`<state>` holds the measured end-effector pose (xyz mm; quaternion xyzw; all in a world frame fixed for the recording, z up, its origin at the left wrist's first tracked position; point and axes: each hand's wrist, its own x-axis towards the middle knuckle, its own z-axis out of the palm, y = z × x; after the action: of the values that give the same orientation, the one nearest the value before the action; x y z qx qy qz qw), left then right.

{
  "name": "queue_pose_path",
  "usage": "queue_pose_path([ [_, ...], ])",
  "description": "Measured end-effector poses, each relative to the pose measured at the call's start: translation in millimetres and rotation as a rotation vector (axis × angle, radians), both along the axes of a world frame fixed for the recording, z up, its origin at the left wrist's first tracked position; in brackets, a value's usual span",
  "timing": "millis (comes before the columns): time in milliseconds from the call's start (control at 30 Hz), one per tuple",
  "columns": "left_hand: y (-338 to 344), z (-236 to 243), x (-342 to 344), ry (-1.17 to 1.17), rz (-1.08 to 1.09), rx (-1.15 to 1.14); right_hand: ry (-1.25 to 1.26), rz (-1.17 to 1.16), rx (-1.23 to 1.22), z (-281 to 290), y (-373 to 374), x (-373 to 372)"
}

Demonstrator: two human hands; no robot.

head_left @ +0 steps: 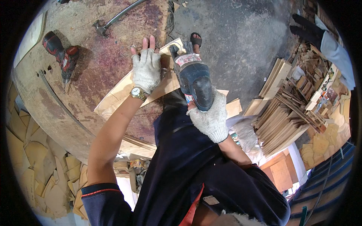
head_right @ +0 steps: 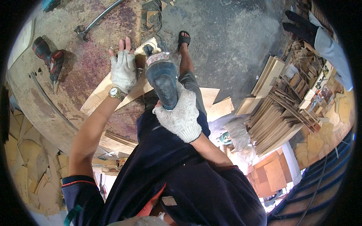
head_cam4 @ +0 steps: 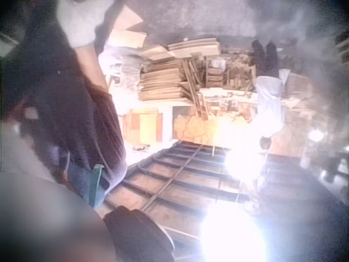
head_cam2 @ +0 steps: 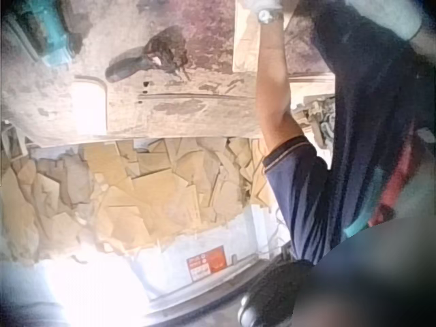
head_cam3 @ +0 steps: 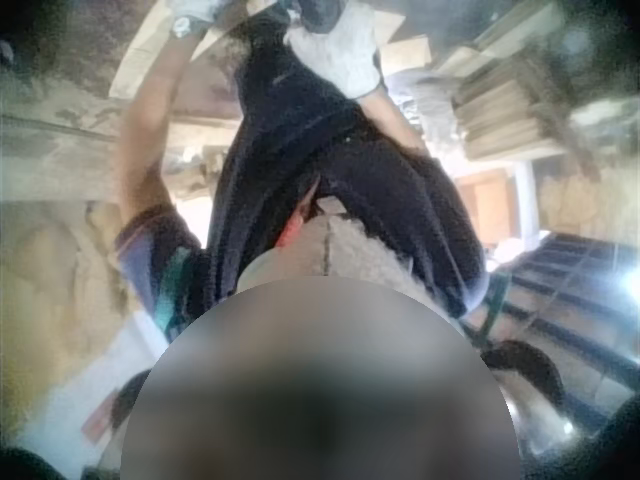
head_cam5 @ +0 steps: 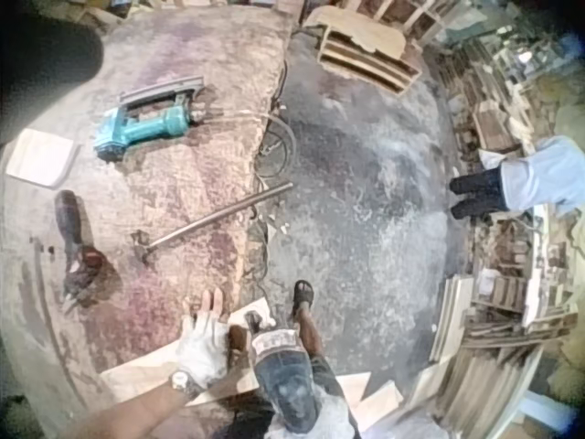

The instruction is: The person uses a handheld power tool to carve and shape a piece of wood on a workbench. They repeatedly adjust the wood's position and continue carving along its edges. The person then places the carved wood aside and picks up a different piece of wood.

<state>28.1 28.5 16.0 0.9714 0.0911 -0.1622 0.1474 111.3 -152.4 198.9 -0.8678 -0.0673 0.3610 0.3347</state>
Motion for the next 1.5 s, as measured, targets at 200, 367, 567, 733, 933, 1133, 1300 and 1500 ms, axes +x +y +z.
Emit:
queue_pose_path([
  [200, 0, 2, 1, 0.018, 0.002, -0.021, 0.001, 0.000, -0.001, 1, 2, 2],
  [367, 0, 4, 1, 0.055, -0.005, -0.012, -0.109, -0.001, -0.022, 1, 4, 1],
  [567, 1, 4, 2, 0.036, 0.006, -0.034, -0.107, 0.029, 0.008, 2, 5, 6],
  [733, 1, 3, 2, 0.057, -0.011, -0.028, -0.098, 0.044, 0.006, 3, 7, 11],
  [933, 0, 4, 1, -0.044, 0.028, -0.064, -0.030, 0.038, -0.006, 4, 9, 17],
  [1133, 0, 6, 1, -0.076, 0.037, -0.078, -0.024, 0.017, 0.017, 1, 8, 18],
  [1300, 1, 8, 3, 0.006, 0.004, -0.056, -0.127, 0.062, -0.047, 3, 8, 21],
  [1500, 0, 13, 4, -0.060, 0.049, -0.086, -0.021, 0.099, -0.130, 8, 9, 31],
])
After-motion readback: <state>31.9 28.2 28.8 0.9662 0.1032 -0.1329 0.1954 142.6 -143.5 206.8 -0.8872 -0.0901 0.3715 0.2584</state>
